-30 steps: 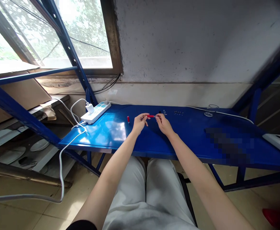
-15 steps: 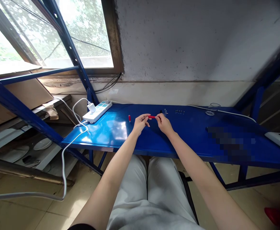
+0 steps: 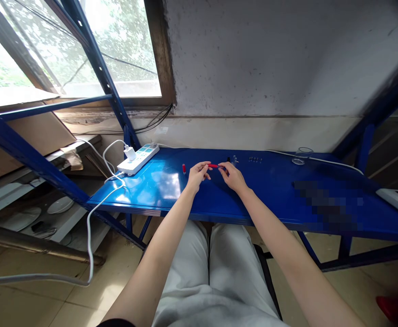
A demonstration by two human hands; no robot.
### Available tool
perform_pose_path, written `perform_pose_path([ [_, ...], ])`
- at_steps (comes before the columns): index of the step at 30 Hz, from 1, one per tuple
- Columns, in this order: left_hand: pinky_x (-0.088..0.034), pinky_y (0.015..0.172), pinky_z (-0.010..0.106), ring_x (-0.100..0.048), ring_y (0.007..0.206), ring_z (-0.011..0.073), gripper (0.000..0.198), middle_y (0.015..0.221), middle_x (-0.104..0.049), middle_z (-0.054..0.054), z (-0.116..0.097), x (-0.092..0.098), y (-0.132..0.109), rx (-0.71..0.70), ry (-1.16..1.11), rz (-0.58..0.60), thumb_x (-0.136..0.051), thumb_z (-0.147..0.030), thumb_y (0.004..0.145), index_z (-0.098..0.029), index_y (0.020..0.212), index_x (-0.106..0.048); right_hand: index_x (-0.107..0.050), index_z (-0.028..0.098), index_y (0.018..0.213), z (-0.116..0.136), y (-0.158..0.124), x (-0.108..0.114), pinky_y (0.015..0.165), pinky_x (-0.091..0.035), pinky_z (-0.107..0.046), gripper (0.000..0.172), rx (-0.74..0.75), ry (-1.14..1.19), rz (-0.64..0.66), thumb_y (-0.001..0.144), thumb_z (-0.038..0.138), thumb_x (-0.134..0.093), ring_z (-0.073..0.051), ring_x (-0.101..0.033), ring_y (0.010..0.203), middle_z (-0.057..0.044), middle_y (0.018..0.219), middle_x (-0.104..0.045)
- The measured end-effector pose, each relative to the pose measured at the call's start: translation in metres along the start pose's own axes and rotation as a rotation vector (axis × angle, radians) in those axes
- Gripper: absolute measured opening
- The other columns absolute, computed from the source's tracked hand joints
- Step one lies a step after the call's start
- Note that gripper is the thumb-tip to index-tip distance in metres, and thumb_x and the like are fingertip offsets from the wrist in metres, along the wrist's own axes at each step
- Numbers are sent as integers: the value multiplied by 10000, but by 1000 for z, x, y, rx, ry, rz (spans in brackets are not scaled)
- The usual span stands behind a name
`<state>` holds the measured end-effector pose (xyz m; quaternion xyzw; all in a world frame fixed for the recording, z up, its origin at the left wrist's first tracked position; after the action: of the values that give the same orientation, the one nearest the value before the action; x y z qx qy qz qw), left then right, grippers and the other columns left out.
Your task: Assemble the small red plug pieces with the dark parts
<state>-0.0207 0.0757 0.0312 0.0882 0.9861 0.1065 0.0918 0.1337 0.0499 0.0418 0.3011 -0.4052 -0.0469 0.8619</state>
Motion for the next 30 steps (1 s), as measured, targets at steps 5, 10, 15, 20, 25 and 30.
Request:
perform_pose_path([
  [5, -294, 396, 169, -553, 480, 51, 406, 893, -659, 88, 1, -1, 1, 46, -26, 35, -611, -368, 771, -127, 1097, -593, -557, 228, 1127, 1, -1, 0, 719, -450, -284, 338, 32, -28, 10, 907, 359, -336, -178, -593, 821, -69, 1088, -613],
  [10, -303, 404, 173, -549, 488, 50, 443, 933, -670, 109, 5, -1, 3, 49, -43, 50, -645, -338, 741, -115, 1118, -583, -559, 233, 1159, 3, -1, 1, 767, -456, -293, 365, 41, -27, 11, 913, 360, -322, -188, -590, 884, -67, 1100, -612],
  [15, -295, 397, 174, -543, 471, 53, 423, 893, -682, 107, 8, -1, 4, 39, -36, 55, -661, -342, 722, -103, 1067, -607, -558, 241, 1183, 2, -1, 0, 766, -464, -302, 385, 5, -38, 49, 916, 375, -316, -198, -589, 902, -70, 1101, -612],
  [20, -286, 393, 174, -553, 469, 63, 412, 884, -681, 110, 6, -2, 2, 15, -22, 77, -670, -335, 712, -97, 1043, -614, -567, 245, 1181, 2, -1, 1, 787, -463, -303, 381, 26, -40, 36, 919, 362, -315, -198, -584, 926, -64, 1095, -616],
  [25, -288, 400, 176, -549, 471, 57, 411, 908, -683, 115, 4, -3, 1, 23, 12, 75, -676, -323, 701, -103, 1044, -616, -567, 246, 1182, 1, -2, 0, 765, -467, -292, 376, 53, -50, 21, 922, 355, -319, -189, -594, 885, -65, 1066, -627],
  [30, -275, 394, 179, -543, 452, 61, 386, 847, -677, 88, 3, -3, 2, 7, 13, 38, -694, -339, 674, -113, 981, -633, -581, 237, 1149, -2, -1, -2, 717, -474, -289, 345, 94, -39, 11, 914, 357, -359, -190, -607, 854, -63, 1080, -635],
])
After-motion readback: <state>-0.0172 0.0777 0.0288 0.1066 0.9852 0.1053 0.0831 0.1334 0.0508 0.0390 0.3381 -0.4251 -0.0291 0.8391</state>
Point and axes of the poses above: each hand's wrist, its own y-axis towards the middle knuckle, its own x-axis out of the back of the hand, z = x × y, the point moved 4 cm from there along y, towards the middle knuckle
